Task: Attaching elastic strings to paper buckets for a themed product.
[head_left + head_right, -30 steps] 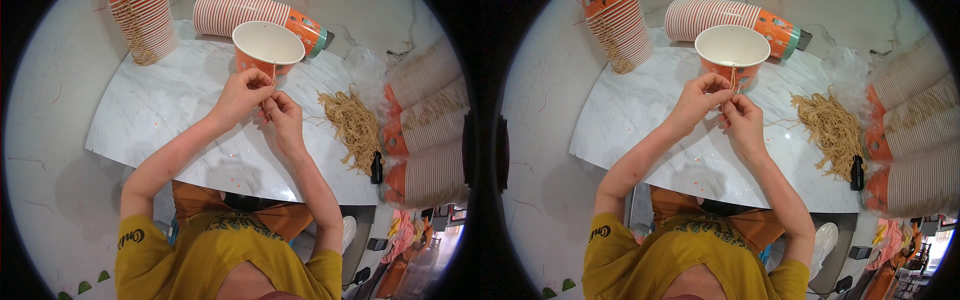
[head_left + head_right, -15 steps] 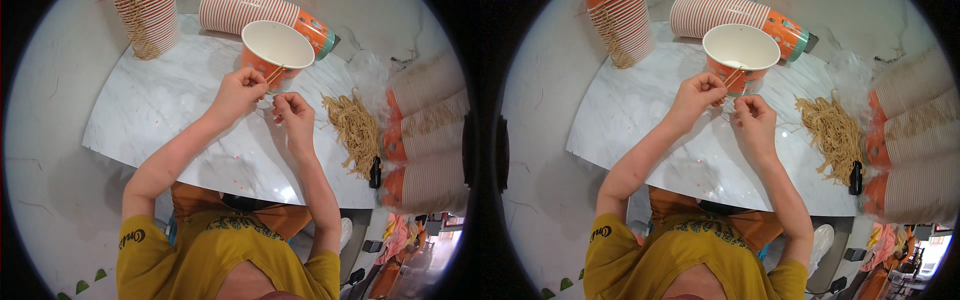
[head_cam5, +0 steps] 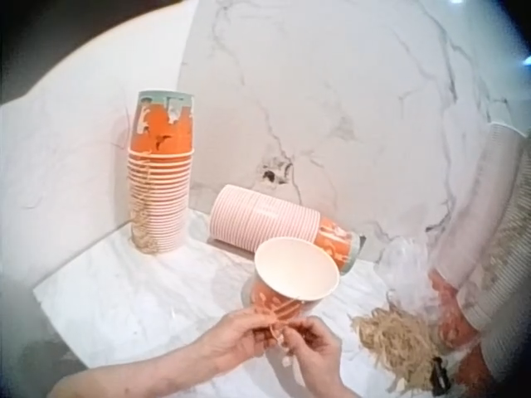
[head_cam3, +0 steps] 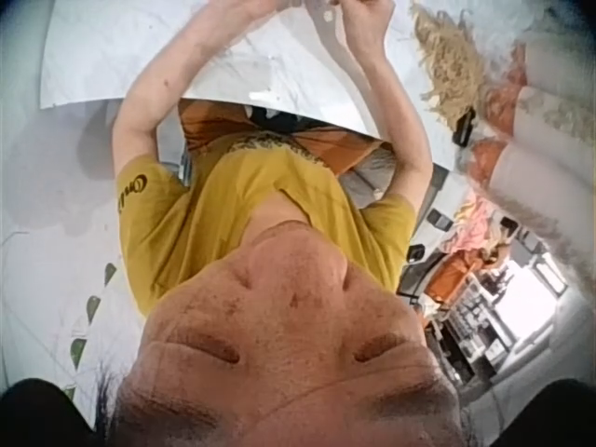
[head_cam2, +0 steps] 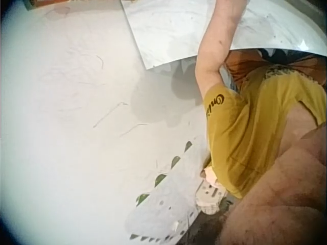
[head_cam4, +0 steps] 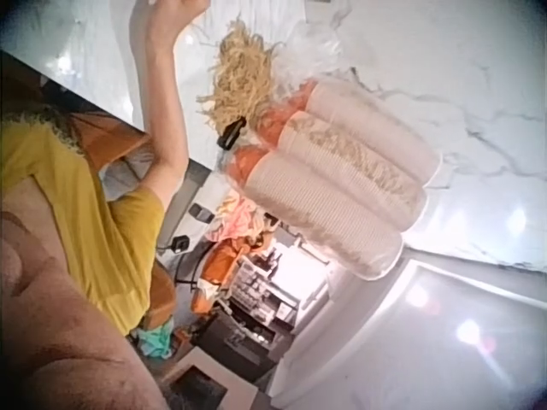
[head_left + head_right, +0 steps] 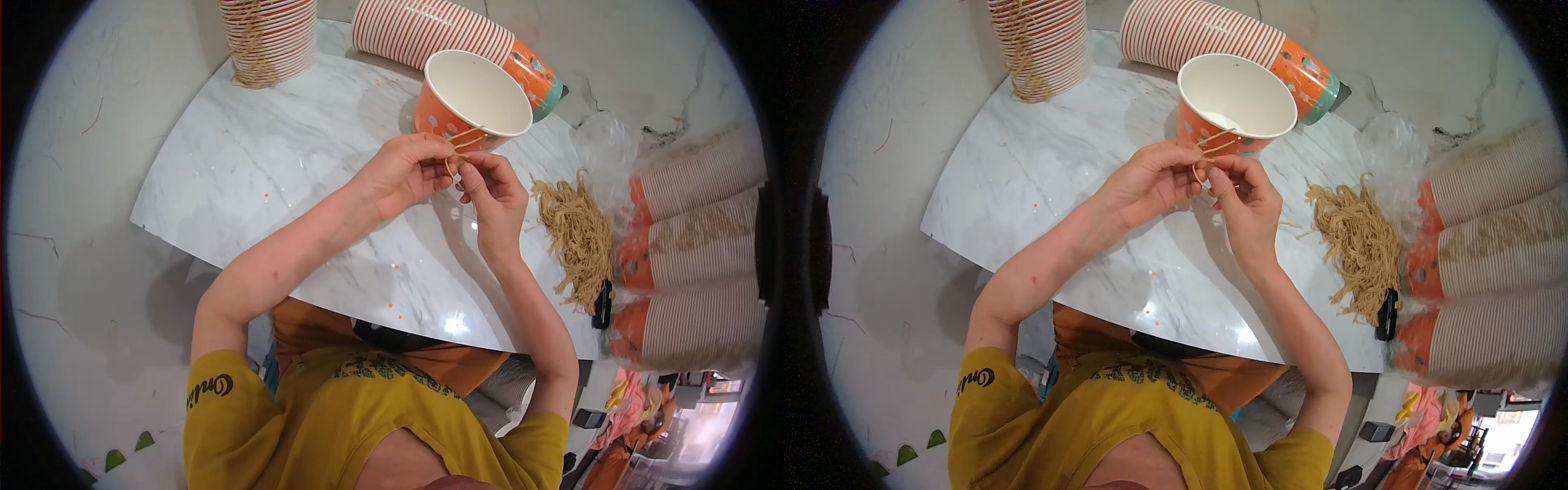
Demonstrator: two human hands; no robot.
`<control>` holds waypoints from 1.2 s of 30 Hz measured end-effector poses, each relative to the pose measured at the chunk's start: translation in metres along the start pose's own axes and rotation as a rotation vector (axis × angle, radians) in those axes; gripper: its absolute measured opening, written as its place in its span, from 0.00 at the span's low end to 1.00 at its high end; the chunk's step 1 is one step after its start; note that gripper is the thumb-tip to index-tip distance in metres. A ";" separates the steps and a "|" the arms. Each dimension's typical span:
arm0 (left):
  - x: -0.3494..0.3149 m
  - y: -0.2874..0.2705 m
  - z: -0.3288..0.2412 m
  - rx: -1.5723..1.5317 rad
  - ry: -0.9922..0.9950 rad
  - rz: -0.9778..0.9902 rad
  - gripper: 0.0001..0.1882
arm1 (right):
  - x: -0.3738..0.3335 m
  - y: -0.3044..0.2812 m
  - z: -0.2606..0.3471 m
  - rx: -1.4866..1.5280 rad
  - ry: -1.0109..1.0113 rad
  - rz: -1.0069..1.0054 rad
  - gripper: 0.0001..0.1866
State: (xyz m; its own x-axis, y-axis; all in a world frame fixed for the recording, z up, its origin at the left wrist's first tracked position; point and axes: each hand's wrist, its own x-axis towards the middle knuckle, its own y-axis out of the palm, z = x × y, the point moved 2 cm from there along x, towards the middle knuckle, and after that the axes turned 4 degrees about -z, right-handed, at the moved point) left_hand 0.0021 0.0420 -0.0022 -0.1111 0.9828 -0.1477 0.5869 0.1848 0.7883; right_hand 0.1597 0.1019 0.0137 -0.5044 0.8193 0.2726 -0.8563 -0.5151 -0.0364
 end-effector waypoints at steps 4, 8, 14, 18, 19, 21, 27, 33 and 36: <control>0.001 0.000 0.005 -0.020 -0.022 -0.003 0.04 | 0.005 0.003 -0.002 0.063 -0.007 -0.010 0.09; 0.000 0.001 0.005 -0.029 -0.030 -0.037 0.04 | 0.005 0.007 -0.010 0.108 -0.046 -0.033 0.08; -0.003 0.001 0.001 -0.024 -0.015 -0.089 0.04 | 0.009 0.014 -0.014 0.109 -0.122 -0.011 0.09; -0.004 0.002 0.002 -0.024 -0.001 -0.099 0.04 | 0.010 0.016 -0.018 0.126 -0.146 -0.004 0.09; -0.004 0.001 0.001 -0.015 0.001 -0.085 0.05 | 0.010 0.018 -0.017 0.162 -0.147 0.009 0.09; -0.006 0.001 0.001 -0.005 0.001 -0.072 0.05 | 0.010 0.020 -0.015 0.199 -0.144 0.021 0.09; -0.006 0.000 0.005 -0.035 -0.029 -0.015 0.04 | 0.005 0.017 -0.014 0.243 -0.071 0.002 0.09; -0.006 0.004 0.010 -0.066 -0.024 -0.004 0.03 | 0.000 0.018 -0.009 0.222 -0.098 -0.022 0.07; -0.006 0.004 0.013 -0.039 0.011 -0.041 0.05 | -0.003 0.018 -0.008 0.190 -0.082 -0.042 0.06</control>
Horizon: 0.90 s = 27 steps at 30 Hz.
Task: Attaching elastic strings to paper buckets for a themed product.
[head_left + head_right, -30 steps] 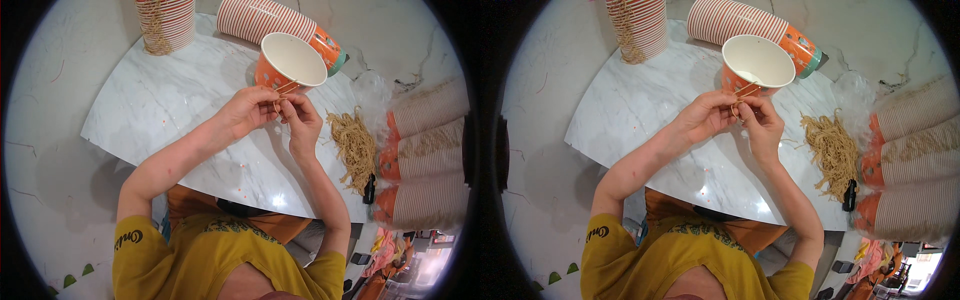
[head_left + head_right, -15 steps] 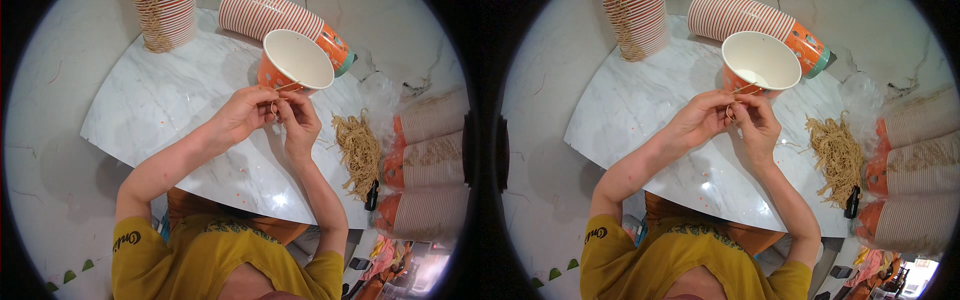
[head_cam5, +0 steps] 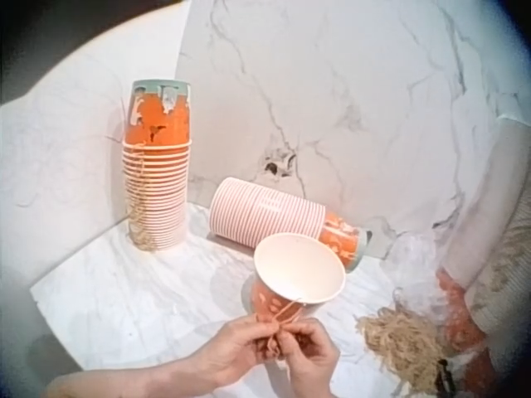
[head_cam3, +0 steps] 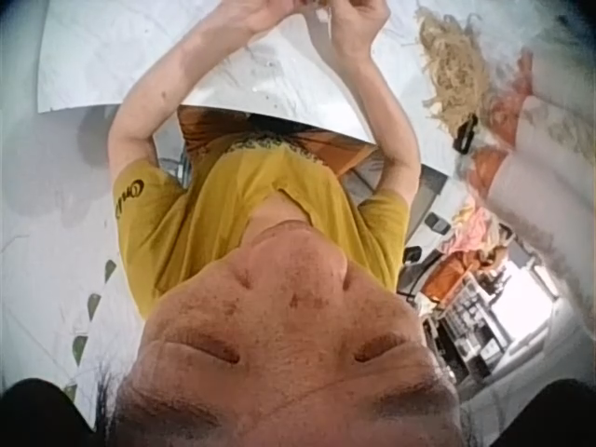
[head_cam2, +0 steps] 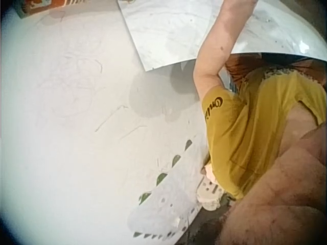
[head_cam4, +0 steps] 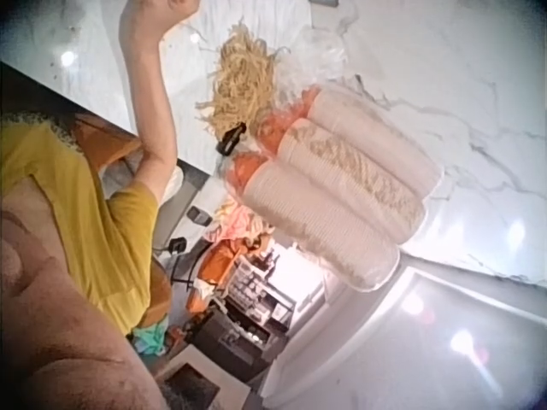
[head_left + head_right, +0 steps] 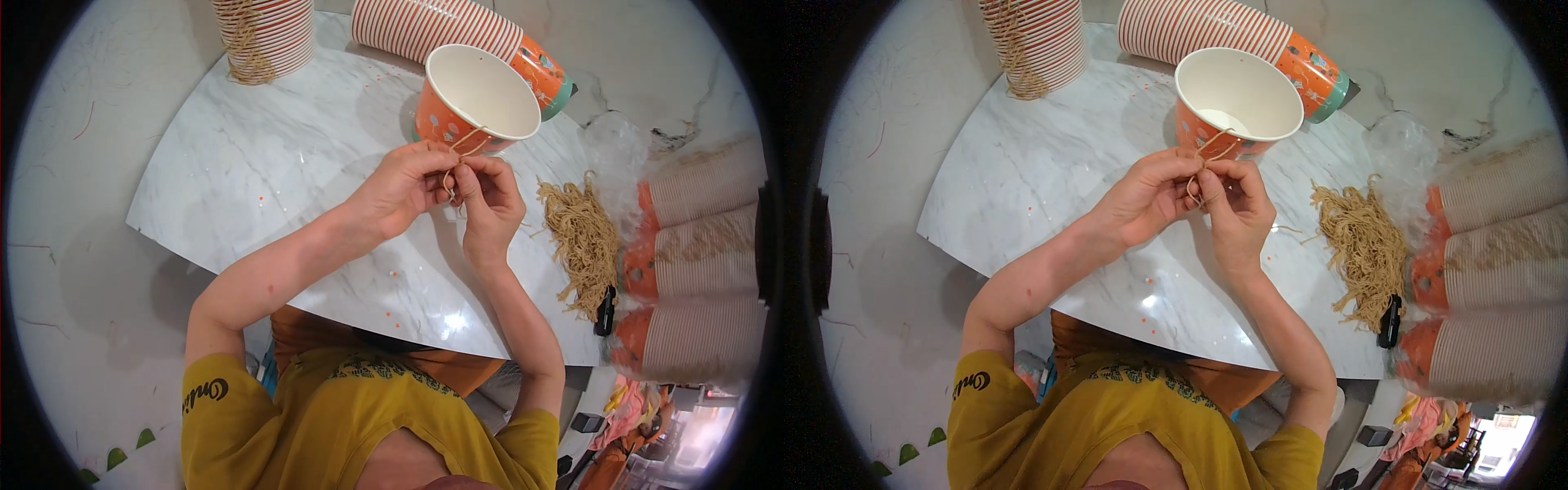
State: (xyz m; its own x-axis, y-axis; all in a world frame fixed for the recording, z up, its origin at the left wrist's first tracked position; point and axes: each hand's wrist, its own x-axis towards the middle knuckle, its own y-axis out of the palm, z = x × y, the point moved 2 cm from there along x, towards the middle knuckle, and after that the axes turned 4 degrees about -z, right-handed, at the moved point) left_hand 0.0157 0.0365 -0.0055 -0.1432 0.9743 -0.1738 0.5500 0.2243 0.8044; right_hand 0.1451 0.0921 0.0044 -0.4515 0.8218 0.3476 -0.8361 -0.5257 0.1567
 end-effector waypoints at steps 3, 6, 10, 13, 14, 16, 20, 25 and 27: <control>-0.001 0.001 0.001 0.012 0.018 -0.002 0.05 | -0.001 0.001 0.002 0.017 -0.008 0.002 0.05; 0.001 -0.003 0.003 0.025 0.022 -0.026 0.05 | 0.001 0.000 0.005 -0.042 0.016 -0.016 0.05; 0.001 -0.003 0.002 0.058 0.032 -0.054 0.04 | 0.007 -0.002 0.007 -0.167 0.044 0.008 0.05; 0.001 0.000 0.000 0.066 0.028 -0.041 0.04 | 0.006 -0.003 0.006 -0.183 0.048 0.011 0.04; 0.002 0.001 0.000 0.070 0.020 -0.032 0.05 | 0.005 -0.003 0.005 -0.177 0.061 -0.004 0.04; 0.004 -0.003 0.000 0.074 0.019 -0.004 0.05 | 0.002 -0.001 0.001 -0.147 0.069 -0.008 0.04; -0.003 0.004 -0.006 0.086 -0.003 0.018 0.03 | -0.001 -0.003 -0.003 -0.090 0.067 -0.027 0.05; -0.005 0.008 -0.012 0.238 0.023 0.043 0.03 | -0.002 -0.003 0.000 -0.107 0.058 -0.067 0.05; -0.006 0.010 -0.012 0.315 0.052 0.022 0.04 | -0.002 -0.003 0.000 -0.100 0.057 -0.073 0.05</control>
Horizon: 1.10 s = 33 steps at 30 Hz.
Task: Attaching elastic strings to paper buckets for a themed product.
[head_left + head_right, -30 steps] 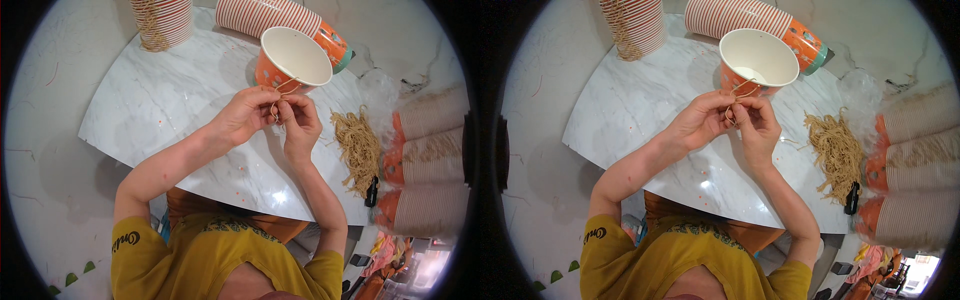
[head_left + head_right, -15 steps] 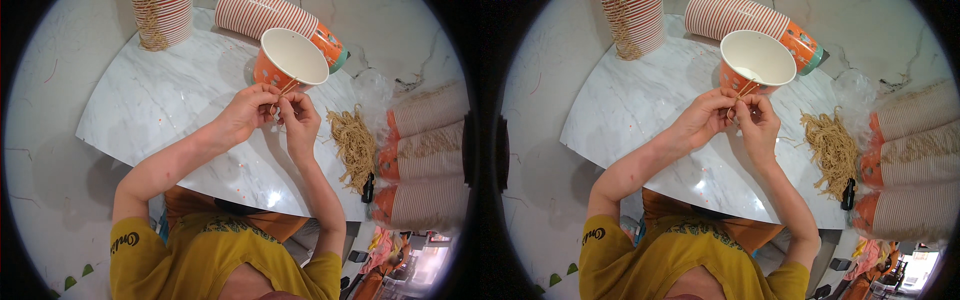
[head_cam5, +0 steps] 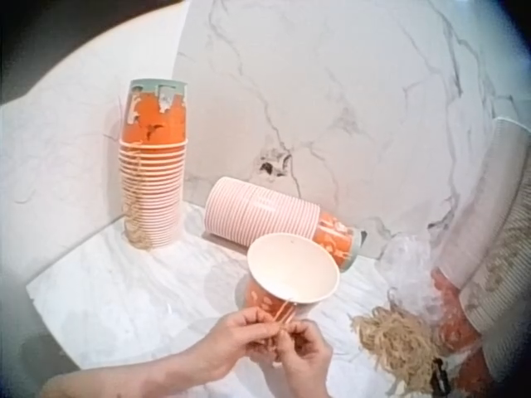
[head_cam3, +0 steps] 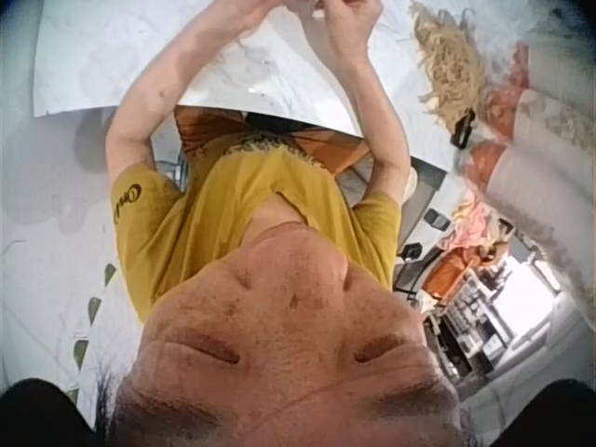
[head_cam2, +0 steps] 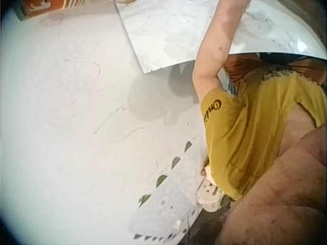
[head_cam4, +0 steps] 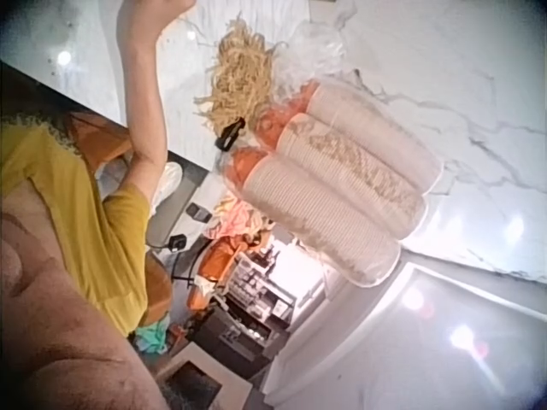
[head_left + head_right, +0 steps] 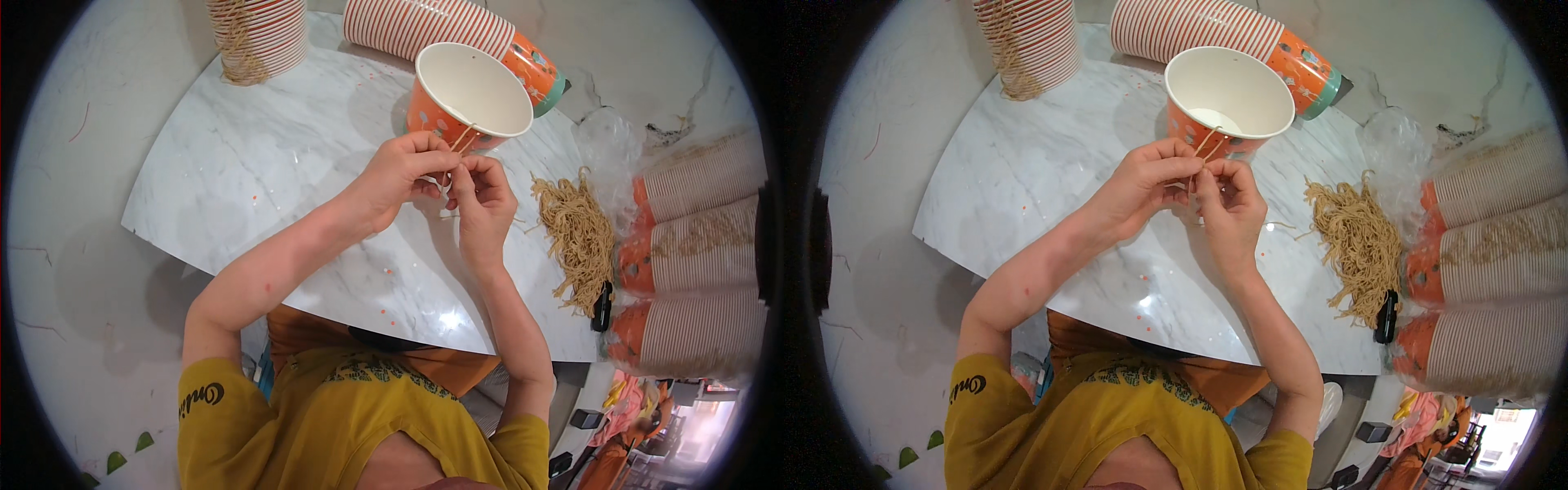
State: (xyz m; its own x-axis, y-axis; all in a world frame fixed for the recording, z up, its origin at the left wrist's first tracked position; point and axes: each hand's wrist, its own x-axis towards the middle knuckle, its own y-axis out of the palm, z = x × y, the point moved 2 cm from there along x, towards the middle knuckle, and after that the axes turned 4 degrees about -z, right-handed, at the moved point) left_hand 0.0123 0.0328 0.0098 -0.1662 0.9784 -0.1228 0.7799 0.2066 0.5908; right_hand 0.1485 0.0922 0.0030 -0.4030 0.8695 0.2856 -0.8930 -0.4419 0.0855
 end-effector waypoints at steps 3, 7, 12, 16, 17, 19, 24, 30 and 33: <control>0.001 -0.002 0.002 0.044 0.034 -0.052 0.05 | -0.002 0.000 -0.001 -0.006 0.009 0.007 0.05; 0.004 -0.007 0.004 -0.017 0.075 -0.105 0.03 | -0.003 -0.002 -0.002 0.015 0.037 0.027 0.04; 0.006 -0.009 0.004 -0.027 0.090 -0.122 0.04 | -0.003 -0.002 -0.001 0.013 0.060 0.026 0.04; 0.004 -0.003 0.003 0.127 0.151 -0.137 0.03 | -0.001 -0.005 -0.002 -0.033 0.019 -0.013 0.03; 0.002 -0.001 0.002 0.227 0.199 -0.149 0.03 | 0.000 -0.006 -0.003 -0.078 -0.031 -0.032 0.03; 0.000 0.001 0.004 0.325 0.318 -0.150 0.03 | 0.003 -0.008 -0.004 -0.128 -0.133 -0.035 0.04; -0.008 0.009 0.003 0.575 0.540 -0.221 0.04 | 0.005 -0.002 0.013 -0.336 -0.465 -0.047 0.06; -0.012 0.013 0.003 0.681 0.654 -0.265 0.04 | 0.004 0.006 0.019 -0.377 -0.578 -0.033 0.06; -0.012 0.012 0.004 0.792 0.735 -0.288 0.05 | 0.006 0.005 0.014 -0.326 -0.513 -0.048 0.06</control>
State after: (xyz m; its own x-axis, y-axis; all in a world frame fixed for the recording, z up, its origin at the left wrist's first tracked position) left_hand 0.0263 0.0238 0.0149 -0.5149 0.7086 0.4826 0.7753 0.6251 -0.0906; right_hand 0.1445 0.0923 0.0184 -0.2854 0.6339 0.7188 -0.9558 -0.2440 -0.1643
